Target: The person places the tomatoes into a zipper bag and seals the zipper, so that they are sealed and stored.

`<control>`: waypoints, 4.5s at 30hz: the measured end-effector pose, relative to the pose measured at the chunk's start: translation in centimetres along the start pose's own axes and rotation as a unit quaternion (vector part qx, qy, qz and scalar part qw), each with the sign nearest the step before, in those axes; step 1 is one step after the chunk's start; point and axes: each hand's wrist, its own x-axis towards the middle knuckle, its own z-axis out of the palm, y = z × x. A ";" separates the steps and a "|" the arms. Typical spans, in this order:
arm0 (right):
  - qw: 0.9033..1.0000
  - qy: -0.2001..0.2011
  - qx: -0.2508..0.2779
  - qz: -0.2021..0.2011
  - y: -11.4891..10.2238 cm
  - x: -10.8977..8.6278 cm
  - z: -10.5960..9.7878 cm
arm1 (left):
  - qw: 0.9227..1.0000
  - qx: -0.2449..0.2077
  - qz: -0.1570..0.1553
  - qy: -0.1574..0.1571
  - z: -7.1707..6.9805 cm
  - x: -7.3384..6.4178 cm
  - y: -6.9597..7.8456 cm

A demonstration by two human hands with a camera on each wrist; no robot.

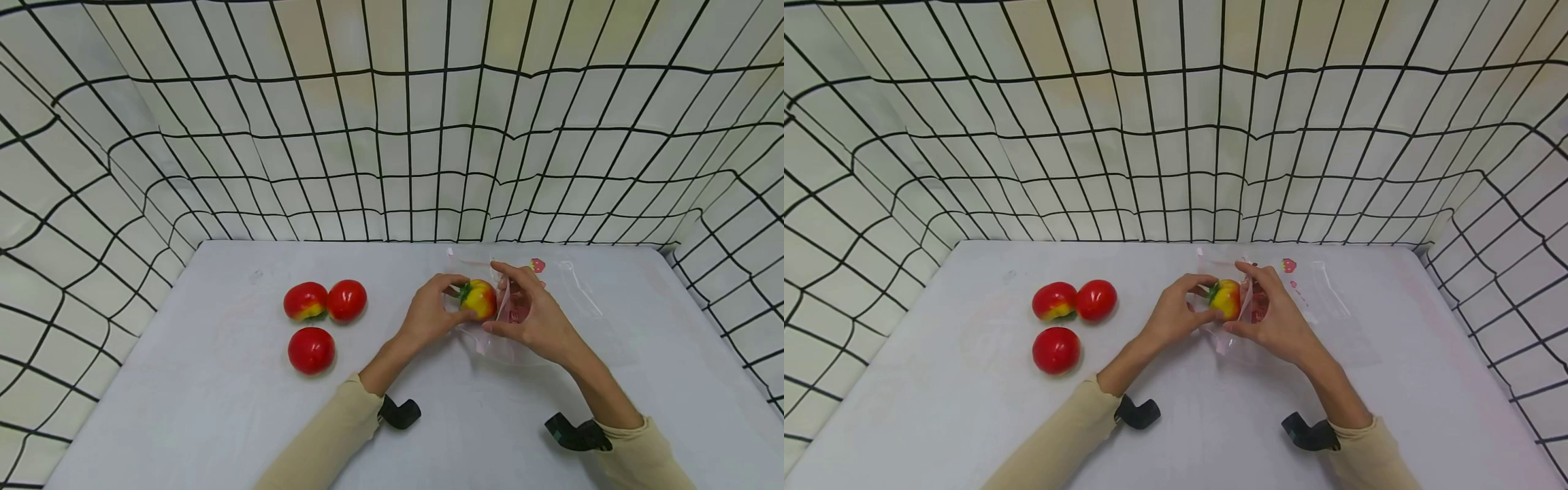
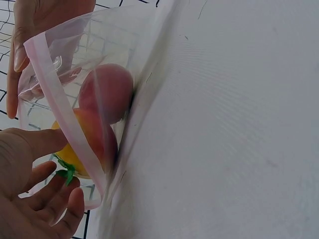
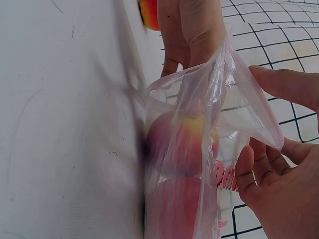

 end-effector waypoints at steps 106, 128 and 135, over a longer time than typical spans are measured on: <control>1.000 0.001 -0.020 0.019 0.6 0.1 -0.2 | 0.994 0.025 -0.103 0.024 -16.3 -4.8 -2.8; 1.000 -0.001 -0.019 0.022 0.8 0.2 0.0 | 0.985 0.097 -0.139 0.009 -16.8 -6.1 -3.9; 1.000 0.001 -0.021 0.021 0.8 0.2 -0.1 | 0.983 0.122 -0.134 -0.014 -16.5 -5.9 -4.1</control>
